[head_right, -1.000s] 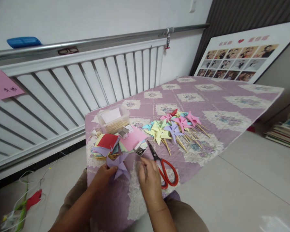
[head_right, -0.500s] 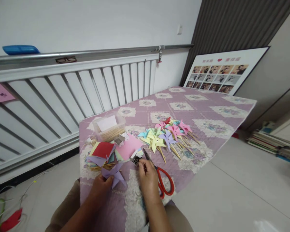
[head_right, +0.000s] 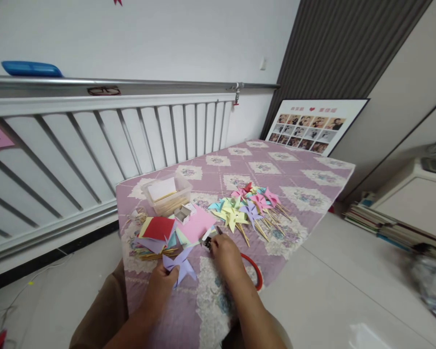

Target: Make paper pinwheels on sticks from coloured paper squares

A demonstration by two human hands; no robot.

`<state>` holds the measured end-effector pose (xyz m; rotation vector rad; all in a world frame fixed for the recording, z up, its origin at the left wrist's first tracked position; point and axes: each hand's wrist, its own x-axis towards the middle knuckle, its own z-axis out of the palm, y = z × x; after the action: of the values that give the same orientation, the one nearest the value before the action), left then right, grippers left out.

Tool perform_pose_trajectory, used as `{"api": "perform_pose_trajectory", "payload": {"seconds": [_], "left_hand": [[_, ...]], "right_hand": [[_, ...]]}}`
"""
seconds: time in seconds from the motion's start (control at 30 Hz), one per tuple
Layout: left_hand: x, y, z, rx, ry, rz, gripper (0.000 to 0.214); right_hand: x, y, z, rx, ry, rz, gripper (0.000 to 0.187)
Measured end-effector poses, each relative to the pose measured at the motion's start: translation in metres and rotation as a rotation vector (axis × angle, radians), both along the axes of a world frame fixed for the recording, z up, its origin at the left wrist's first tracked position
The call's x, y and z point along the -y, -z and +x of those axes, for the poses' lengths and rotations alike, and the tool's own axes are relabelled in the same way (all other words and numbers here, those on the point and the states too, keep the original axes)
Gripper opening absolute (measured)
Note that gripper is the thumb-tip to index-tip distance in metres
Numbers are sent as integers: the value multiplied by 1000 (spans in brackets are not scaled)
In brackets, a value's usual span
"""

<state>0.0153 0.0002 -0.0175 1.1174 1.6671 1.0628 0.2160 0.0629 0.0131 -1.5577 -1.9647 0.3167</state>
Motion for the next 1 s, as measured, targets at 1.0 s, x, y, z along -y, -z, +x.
{"api": "perform_pose_trajectory", "payload": {"seconds": [1.0], "left_hand": [[-1,10,-11,236,114,27,28]], "right_hand": [[50,-1,-34,-655,227,-236,20]]}}
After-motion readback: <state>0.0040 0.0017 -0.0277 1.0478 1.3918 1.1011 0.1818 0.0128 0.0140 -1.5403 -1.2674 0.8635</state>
